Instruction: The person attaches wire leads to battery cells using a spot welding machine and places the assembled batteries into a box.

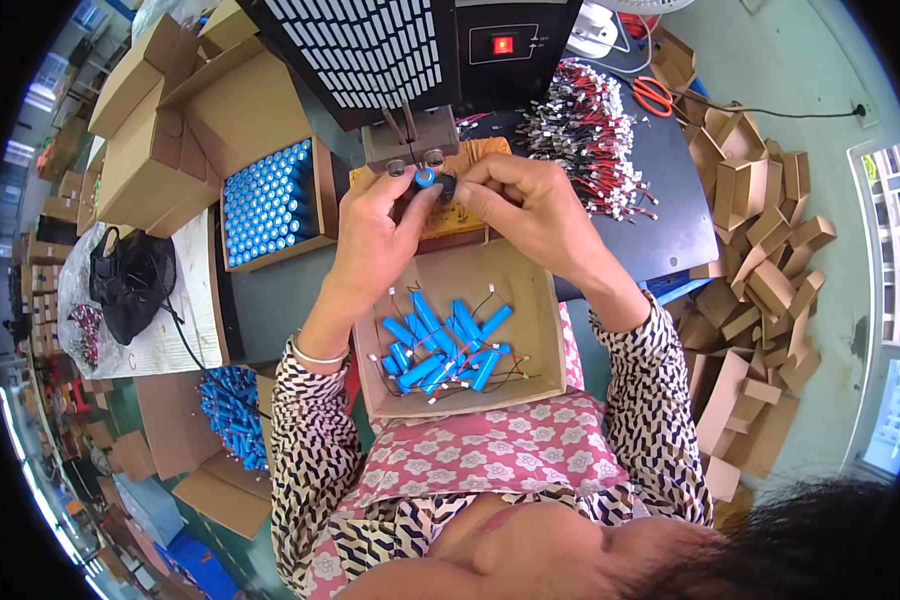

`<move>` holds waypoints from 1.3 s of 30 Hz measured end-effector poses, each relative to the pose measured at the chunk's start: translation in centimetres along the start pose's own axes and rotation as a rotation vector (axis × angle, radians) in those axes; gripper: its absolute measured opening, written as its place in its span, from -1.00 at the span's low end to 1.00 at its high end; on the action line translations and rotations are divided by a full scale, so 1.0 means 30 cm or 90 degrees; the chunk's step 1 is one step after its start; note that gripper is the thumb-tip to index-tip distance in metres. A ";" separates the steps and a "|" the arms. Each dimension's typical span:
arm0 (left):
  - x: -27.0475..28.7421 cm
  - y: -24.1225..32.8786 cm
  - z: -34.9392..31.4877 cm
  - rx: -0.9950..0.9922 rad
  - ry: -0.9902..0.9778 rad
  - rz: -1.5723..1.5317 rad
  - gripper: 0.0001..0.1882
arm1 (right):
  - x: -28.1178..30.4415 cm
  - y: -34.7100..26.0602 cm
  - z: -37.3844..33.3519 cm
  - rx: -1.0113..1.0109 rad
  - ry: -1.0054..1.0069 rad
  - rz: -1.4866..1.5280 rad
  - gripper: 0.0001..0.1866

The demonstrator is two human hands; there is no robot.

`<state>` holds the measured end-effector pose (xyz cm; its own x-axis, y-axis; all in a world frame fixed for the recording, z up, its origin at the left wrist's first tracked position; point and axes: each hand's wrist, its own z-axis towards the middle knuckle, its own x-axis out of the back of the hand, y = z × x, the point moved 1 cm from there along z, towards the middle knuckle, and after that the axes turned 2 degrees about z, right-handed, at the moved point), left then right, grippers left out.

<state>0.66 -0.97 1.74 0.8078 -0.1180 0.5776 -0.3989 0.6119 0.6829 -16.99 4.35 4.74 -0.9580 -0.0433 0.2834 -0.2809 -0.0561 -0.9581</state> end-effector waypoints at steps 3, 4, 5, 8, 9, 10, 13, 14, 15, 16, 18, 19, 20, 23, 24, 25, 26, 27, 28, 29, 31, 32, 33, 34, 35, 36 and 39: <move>-0.011 0.002 0.005 -0.017 0.005 0.001 -0.75 | -0.030 0.041 0.029 0.043 0.018 0.054 -0.86; -0.015 0.001 0.002 -0.044 0.023 -0.003 -0.73 | -0.042 0.055 0.037 0.093 0.036 0.090 -0.85; -0.018 -0.009 0.002 -0.069 0.041 -0.007 -0.72 | -0.049 0.056 0.050 0.091 0.037 0.090 -0.85; -0.026 -0.034 -0.006 -0.077 0.051 -0.009 -0.71 | -0.060 0.041 0.074 0.089 0.085 0.049 -0.79; -0.014 -0.026 -0.008 -0.078 0.052 -0.009 -0.71 | -0.064 0.026 0.076 0.092 0.075 0.030 -0.79; 0.001 -0.014 -0.007 -0.060 0.045 -0.008 -0.71 | -0.070 0.015 0.078 0.094 0.067 0.011 -0.79; -0.004 -0.008 0.011 -0.038 0.031 -0.014 -0.71 | -0.071 0.026 0.091 0.080 0.056 0.030 -0.79; 0.001 -0.010 0.010 -0.033 0.031 -0.008 -0.70 | -0.077 0.027 0.093 0.079 0.055 0.035 -0.79; 0.003 -0.010 0.009 -0.032 0.028 -0.004 -0.70 | -0.081 0.023 0.095 0.089 0.064 0.038 -0.79; 0.003 -0.006 0.009 -0.041 0.033 -0.005 -0.70 | -0.082 0.018 0.096 0.099 0.073 0.041 -0.80; -0.010 -0.008 0.009 -0.049 0.028 -0.010 -0.71 | -0.071 0.018 0.096 0.085 0.071 0.039 -0.79; -0.021 -0.007 0.015 -0.054 0.037 -0.020 -0.71 | -0.061 0.023 0.096 0.076 0.066 0.034 -0.77; -0.025 0.000 0.014 -0.057 0.047 -0.028 -0.71 | -0.056 0.027 0.091 0.073 0.068 0.038 -0.77; -0.031 0.011 0.018 -0.009 0.029 -0.013 -0.73 | -0.035 0.032 0.084 0.053 0.045 -0.002 -0.84; -0.027 0.007 0.017 -0.006 0.032 -0.012 -0.73 | -0.029 0.020 0.078 0.053 0.041 -0.003 -0.84; -0.021 0.005 0.016 -0.049 0.038 0.047 -0.76 | -0.020 -0.004 0.066 0.090 0.038 -0.027 -0.85; -0.015 0.004 0.020 -0.095 0.050 0.106 -0.79 | -0.008 -0.024 0.055 0.131 0.034 -0.054 -0.85; -0.007 -0.001 0.014 -0.093 0.062 0.106 -0.79 | 0.001 -0.034 0.036 0.170 0.041 -0.165 -0.87; 0.005 -0.009 -0.002 -0.086 0.063 0.124 -0.83 | -0.002 -0.033 0.017 0.178 0.032 -0.172 -0.87; 0.020 -0.018 -0.019 -0.078 0.066 0.142 -0.86 | -0.017 -0.017 0.000 0.173 -0.003 -0.217 -0.88; 0.014 0.011 -0.012 -0.071 0.065 0.096 -0.87 | -0.008 0.016 -0.040 0.374 -0.017 -0.492 -0.84; 0.026 0.015 -0.020 -0.052 0.052 0.075 -0.88 | -0.025 0.007 -0.054 0.382 -0.023 -0.496 -0.84; 0.021 0.007 -0.032 -0.028 0.092 0.047 -0.89 | -0.043 -0.003 -0.077 0.303 -0.028 -0.426 -0.74; 0.017 0.009 -0.029 -0.027 0.100 0.045 -0.89 | -0.053 -0.006 -0.084 0.224 -0.033 -0.356 -0.64; 0.018 0.018 -0.021 0.043 0.110 -0.068 -0.89 | -0.059 0.003 -0.076 0.267 -0.042 -0.309 -0.64; 0.018 0.022 -0.014 0.112 0.118 -0.181 -0.89 | -0.056 0.006 -0.069 0.271 -0.045 -0.308 -0.64; 0.002 0.002 -0.010 0.217 0.031 -0.167 -0.87 | -0.055 0.008 -0.047 0.336 -0.038 -0.332 -0.68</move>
<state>0.82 -0.72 1.69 0.9174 -0.1935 0.3479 -0.2904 0.2723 0.9173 -15.55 5.81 3.97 -0.6991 0.0673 0.7118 -0.6190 -0.5552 -0.5554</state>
